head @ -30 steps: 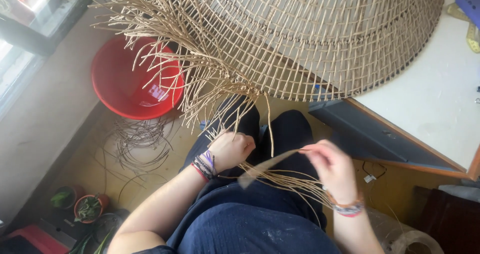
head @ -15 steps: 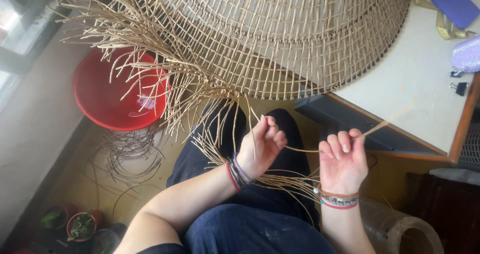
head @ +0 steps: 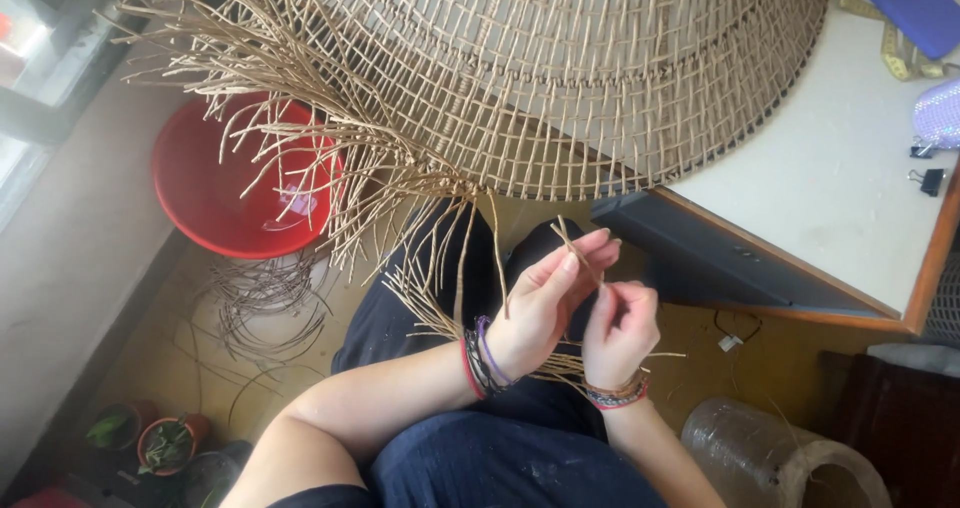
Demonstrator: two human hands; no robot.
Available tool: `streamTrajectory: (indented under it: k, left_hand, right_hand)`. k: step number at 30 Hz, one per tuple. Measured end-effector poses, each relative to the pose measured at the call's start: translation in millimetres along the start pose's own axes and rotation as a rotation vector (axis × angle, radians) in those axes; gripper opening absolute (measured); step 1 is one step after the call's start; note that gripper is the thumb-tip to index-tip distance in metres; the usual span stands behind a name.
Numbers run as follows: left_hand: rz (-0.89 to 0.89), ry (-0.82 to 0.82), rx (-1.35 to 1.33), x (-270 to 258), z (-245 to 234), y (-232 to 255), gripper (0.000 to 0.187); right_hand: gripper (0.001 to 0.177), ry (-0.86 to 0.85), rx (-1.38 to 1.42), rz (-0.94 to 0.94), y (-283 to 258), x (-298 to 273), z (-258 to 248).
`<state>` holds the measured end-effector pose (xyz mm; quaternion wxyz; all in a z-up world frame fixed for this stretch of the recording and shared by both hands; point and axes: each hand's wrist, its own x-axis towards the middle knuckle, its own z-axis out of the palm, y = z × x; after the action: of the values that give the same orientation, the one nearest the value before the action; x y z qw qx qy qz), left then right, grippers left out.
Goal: Weaving thin wicker strands into a large conical structure, likely a lampshade or basket.
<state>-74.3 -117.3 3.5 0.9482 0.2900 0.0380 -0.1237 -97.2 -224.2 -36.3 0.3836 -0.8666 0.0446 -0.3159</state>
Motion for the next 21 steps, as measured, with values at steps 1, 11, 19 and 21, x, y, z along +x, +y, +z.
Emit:
streamTrajectory:
  k: [1, 11, 19, 21]
  left_hand:
    - [0.000, 0.000, 0.000, 0.0, -1.6, -0.4, 0.042]
    - [0.124, 0.132, 0.015, 20.6, -25.1, -7.2, 0.035]
    - [0.158, 0.172, -0.039, 29.4, -23.3, -8.5, 0.034]
    - [0.188, 0.178, -0.024, 32.2, -25.0, -8.9, 0.034]
  right_hand:
    - [0.010, 0.000, 0.000, 0.000, -0.5, -3.2, 1.3]
    - [0.017, -0.407, 0.158, 0.061, -10.3, 1.3, -15.7]
    - [0.014, -0.723, 0.217, 0.175, 3.2, 2.7, -8.8]
    - [0.033, -0.733, 0.365, 0.472, -3.9, -2.3, -5.6]
